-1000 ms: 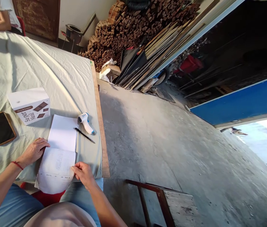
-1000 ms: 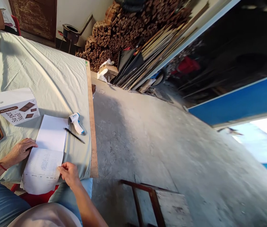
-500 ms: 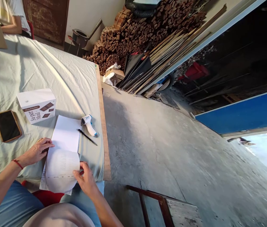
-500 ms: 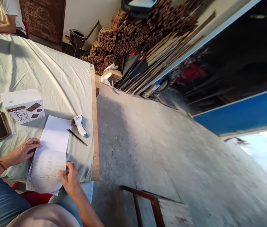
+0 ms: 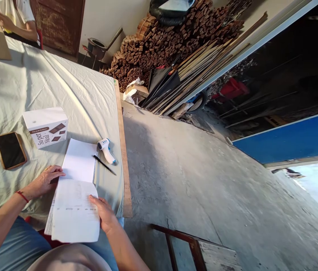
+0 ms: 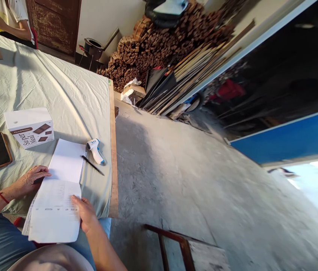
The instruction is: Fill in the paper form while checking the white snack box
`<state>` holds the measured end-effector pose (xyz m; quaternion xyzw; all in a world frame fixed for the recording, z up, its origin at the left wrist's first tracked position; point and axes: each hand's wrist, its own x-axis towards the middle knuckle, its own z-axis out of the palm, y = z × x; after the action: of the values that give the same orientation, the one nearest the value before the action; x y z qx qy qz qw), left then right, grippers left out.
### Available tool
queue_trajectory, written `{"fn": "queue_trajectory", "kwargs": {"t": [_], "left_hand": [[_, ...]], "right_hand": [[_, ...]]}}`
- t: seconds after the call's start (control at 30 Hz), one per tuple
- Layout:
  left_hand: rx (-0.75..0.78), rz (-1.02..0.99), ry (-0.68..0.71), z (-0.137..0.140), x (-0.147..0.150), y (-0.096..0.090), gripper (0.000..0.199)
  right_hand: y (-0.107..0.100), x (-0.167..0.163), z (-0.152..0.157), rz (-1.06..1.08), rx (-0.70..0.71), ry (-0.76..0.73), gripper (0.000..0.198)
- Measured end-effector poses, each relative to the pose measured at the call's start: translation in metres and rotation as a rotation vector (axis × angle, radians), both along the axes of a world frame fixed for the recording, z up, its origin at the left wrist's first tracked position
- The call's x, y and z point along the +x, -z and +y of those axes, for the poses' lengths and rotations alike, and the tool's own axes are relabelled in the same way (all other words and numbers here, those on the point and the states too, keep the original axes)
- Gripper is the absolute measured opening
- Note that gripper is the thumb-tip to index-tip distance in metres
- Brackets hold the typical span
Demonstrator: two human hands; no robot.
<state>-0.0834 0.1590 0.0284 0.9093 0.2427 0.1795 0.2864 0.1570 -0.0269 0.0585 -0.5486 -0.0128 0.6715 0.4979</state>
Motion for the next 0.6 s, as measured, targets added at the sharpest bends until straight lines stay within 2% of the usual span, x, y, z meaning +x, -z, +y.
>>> {"fn": "queue_trajectory", "kwargs": {"t": [0.23, 0.4, 0.6], "left_hand": [[0.079, -0.056, -0.137, -0.010, 0.012, 0.005, 0.026], [0.047, -0.043, -0.141, -0.005, 0.019, 0.008, 0.024], [-0.022, 0.018, -0.183, 0.003, 0.023, 0.009, 0.034]], "right_hand": [[-0.010, 0.004, 0.011, 0.237, 0.076, -0.031, 0.056], [0.000, -0.007, 0.007, 0.038, 0.013, 0.102, 0.048], [0.019, -0.006, 0.002, -0.113, 0.057, 0.048, 0.044]]}}
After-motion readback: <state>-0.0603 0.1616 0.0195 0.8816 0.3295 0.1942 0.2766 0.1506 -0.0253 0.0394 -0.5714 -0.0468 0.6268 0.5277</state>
